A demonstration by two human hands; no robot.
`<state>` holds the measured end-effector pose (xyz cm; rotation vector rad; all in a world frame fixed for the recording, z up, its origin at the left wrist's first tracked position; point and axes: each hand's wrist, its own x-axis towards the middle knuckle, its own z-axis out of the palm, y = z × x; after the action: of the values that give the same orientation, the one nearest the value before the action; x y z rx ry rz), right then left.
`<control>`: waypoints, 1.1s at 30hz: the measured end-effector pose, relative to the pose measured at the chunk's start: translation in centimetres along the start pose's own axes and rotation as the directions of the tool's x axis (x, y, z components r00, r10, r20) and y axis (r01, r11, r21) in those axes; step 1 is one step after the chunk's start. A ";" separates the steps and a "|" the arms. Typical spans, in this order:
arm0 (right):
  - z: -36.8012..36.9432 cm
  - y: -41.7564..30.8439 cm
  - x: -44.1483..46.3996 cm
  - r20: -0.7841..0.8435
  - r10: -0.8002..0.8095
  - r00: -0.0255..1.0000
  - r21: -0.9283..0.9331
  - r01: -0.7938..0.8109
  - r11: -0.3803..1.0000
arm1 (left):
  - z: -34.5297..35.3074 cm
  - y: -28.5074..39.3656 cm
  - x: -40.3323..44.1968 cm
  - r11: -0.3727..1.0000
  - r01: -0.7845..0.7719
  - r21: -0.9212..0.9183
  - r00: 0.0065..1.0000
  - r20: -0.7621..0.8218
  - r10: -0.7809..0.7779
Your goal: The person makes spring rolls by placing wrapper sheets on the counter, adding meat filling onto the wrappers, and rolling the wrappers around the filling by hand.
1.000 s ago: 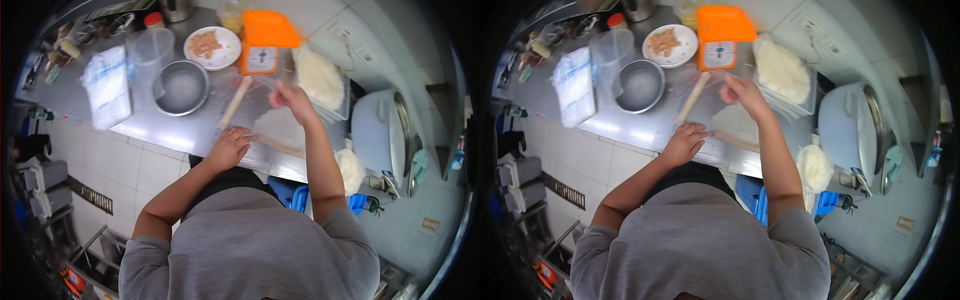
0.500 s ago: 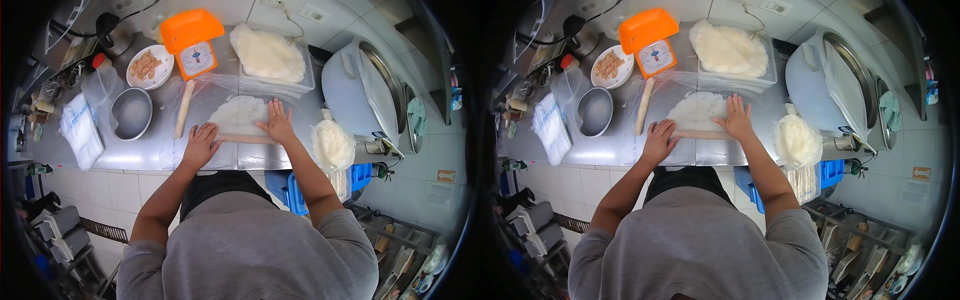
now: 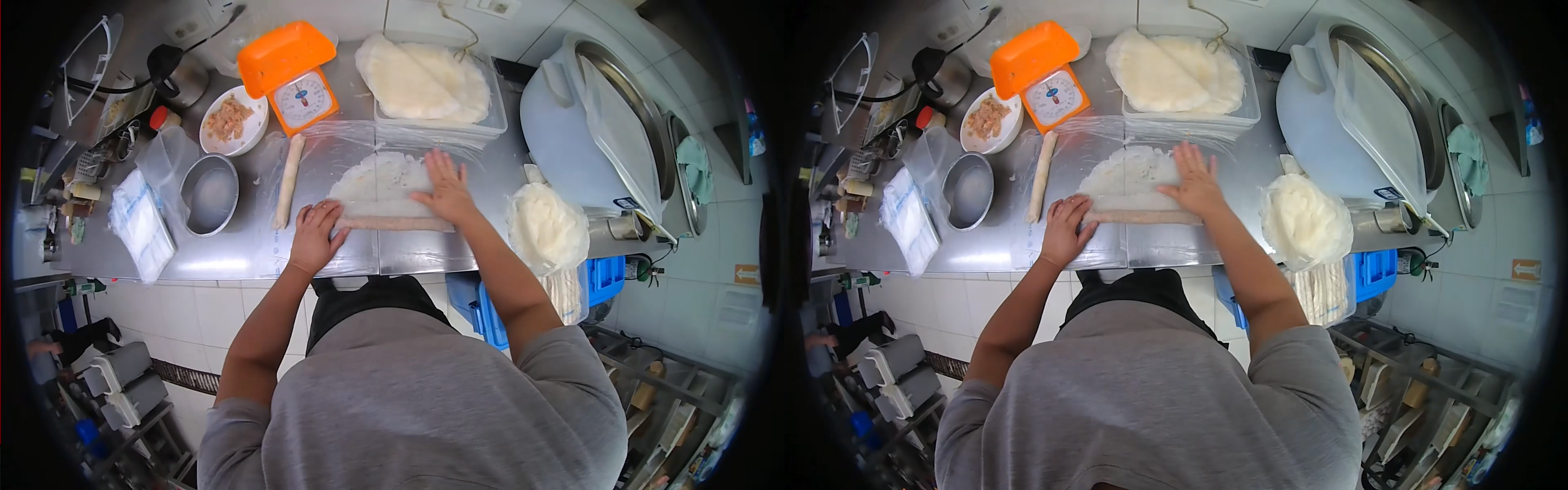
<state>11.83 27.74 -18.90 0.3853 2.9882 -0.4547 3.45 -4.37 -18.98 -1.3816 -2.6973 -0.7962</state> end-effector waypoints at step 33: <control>-0.5 -2.6 -8.2 -0.134 0.010 0.991 0.299 0.031 0.954 | -0.4 1.9 1.4 0.994 0.110 -0.003 0.994 -0.015 -0.110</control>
<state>19.03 23.53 -16.61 0.4399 3.0524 -0.9264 3.96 -2.55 -17.43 -1.2306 -2.7825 -0.8134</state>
